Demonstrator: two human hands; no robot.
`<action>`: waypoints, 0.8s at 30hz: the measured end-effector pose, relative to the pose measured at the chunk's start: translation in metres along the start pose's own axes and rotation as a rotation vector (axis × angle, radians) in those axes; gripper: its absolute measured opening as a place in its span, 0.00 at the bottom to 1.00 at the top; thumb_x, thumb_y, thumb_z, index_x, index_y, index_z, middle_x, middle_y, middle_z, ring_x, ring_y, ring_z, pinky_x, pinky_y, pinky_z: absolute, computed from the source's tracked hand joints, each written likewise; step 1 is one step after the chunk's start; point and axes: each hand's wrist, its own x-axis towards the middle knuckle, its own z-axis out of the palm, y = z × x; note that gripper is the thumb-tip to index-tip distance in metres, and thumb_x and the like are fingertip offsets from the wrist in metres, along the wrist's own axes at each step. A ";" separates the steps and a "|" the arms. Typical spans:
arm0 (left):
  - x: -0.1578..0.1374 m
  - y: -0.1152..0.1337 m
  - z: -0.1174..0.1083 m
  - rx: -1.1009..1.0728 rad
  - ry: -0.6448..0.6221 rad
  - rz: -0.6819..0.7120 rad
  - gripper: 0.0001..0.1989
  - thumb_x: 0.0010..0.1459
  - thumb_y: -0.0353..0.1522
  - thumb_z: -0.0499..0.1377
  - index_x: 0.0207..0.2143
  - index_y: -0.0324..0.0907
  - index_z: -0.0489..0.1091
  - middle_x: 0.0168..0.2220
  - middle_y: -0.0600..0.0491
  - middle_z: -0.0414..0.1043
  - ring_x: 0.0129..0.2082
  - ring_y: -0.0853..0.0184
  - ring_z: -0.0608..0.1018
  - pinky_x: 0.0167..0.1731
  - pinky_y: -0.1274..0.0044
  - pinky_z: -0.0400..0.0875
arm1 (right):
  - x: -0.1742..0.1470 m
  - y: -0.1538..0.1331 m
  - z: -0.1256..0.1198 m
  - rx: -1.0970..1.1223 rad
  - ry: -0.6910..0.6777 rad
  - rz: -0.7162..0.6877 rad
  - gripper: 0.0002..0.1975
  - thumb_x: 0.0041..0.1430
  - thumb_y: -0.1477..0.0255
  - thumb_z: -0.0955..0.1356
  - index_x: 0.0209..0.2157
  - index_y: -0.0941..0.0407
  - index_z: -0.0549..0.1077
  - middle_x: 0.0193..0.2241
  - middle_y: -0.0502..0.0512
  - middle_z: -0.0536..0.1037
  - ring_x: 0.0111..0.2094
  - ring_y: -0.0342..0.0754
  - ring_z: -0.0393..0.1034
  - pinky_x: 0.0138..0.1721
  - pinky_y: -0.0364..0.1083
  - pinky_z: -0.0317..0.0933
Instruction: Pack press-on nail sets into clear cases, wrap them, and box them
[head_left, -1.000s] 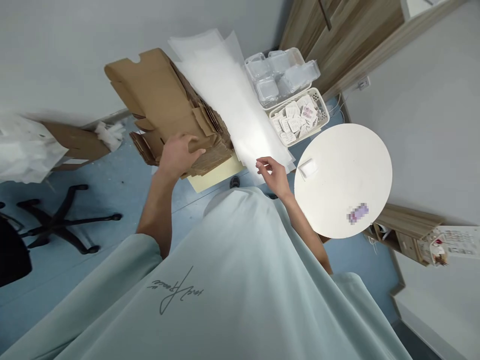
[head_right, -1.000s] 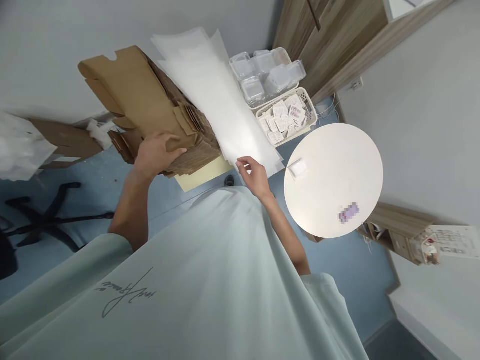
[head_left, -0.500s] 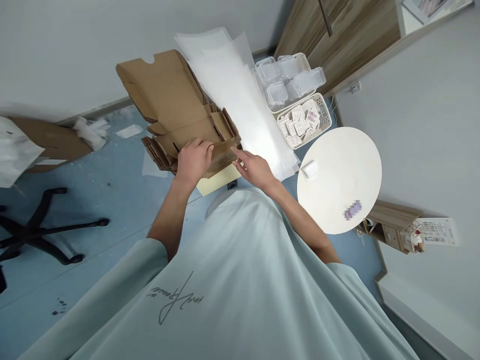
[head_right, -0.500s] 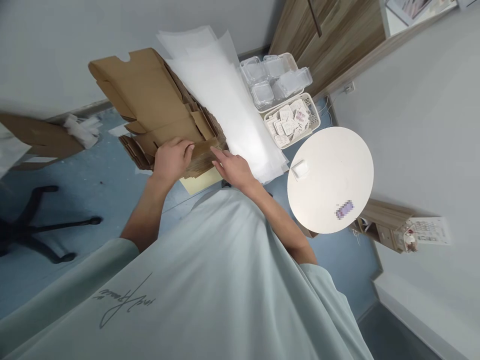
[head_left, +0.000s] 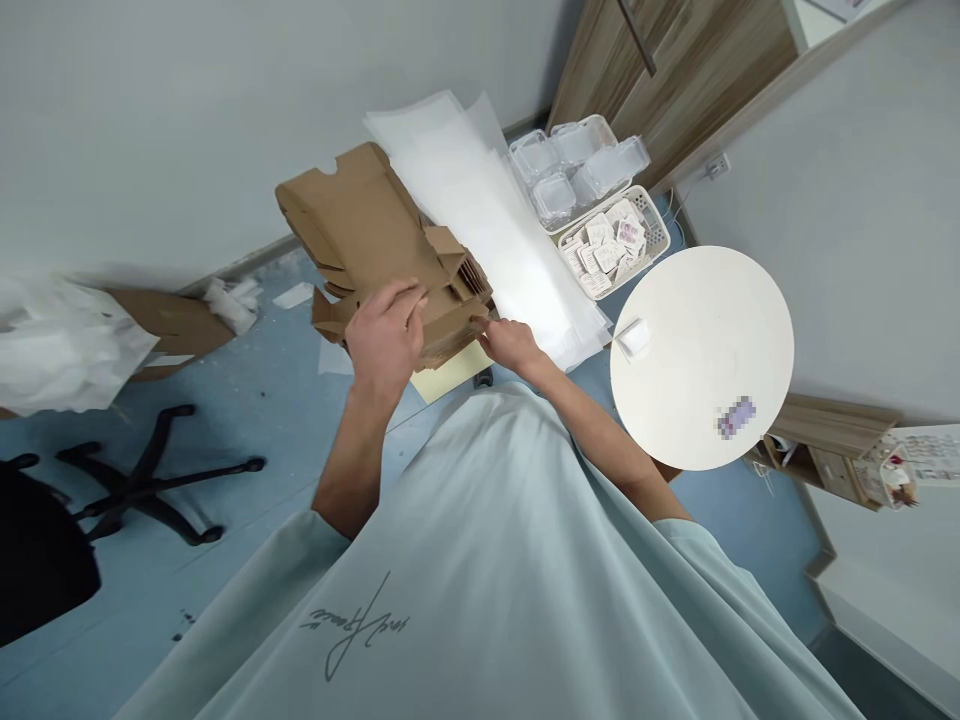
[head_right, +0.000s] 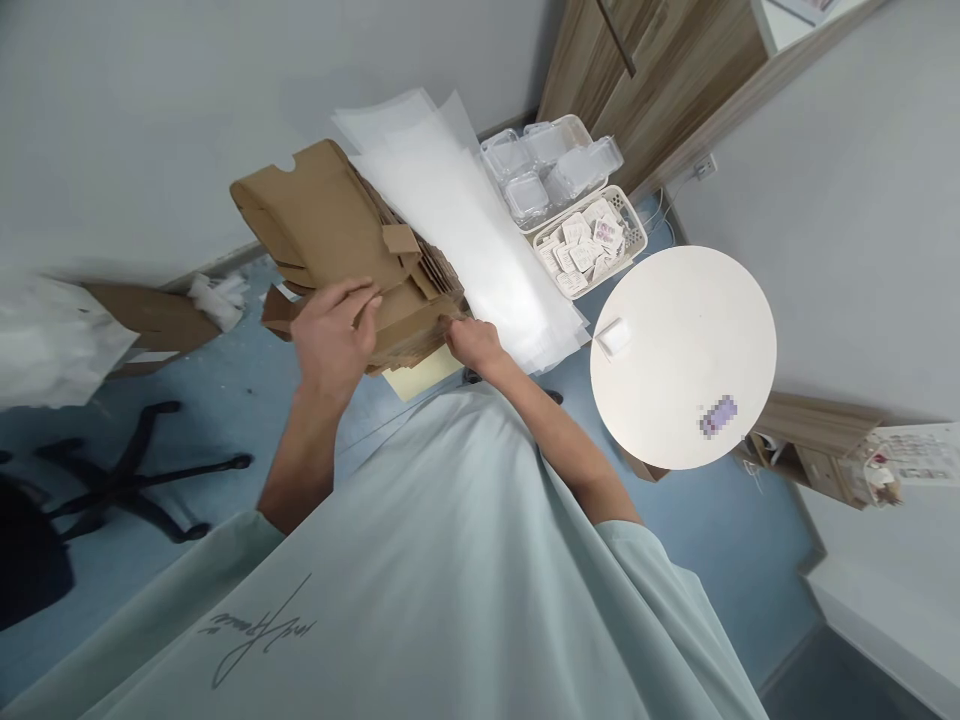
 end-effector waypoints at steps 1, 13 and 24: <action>0.002 0.007 -0.012 -0.010 0.063 0.028 0.19 0.80 0.43 0.56 0.56 0.54 0.86 0.62 0.51 0.88 0.63 0.55 0.87 0.70 0.60 0.81 | 0.000 -0.001 0.001 0.015 0.001 0.003 0.29 0.85 0.68 0.62 0.80 0.51 0.68 0.59 0.70 0.89 0.62 0.70 0.85 0.62 0.63 0.77; 0.017 0.135 -0.046 -0.063 0.228 0.519 0.24 0.87 0.40 0.48 0.66 0.58 0.83 0.67 0.57 0.85 0.72 0.55 0.83 0.76 0.53 0.79 | -0.108 0.075 -0.036 0.808 0.739 -0.090 0.29 0.82 0.47 0.66 0.69 0.51 0.80 0.53 0.58 0.90 0.48 0.57 0.88 0.56 0.55 0.82; -0.009 0.267 0.156 -0.202 -0.498 1.009 0.30 0.88 0.45 0.39 0.76 0.57 0.74 0.72 0.51 0.81 0.79 0.57 0.74 0.82 0.52 0.70 | -0.274 0.263 0.007 0.966 1.349 0.209 0.44 0.70 0.35 0.74 0.77 0.40 0.70 0.61 0.58 0.85 0.51 0.53 0.87 0.57 0.57 0.85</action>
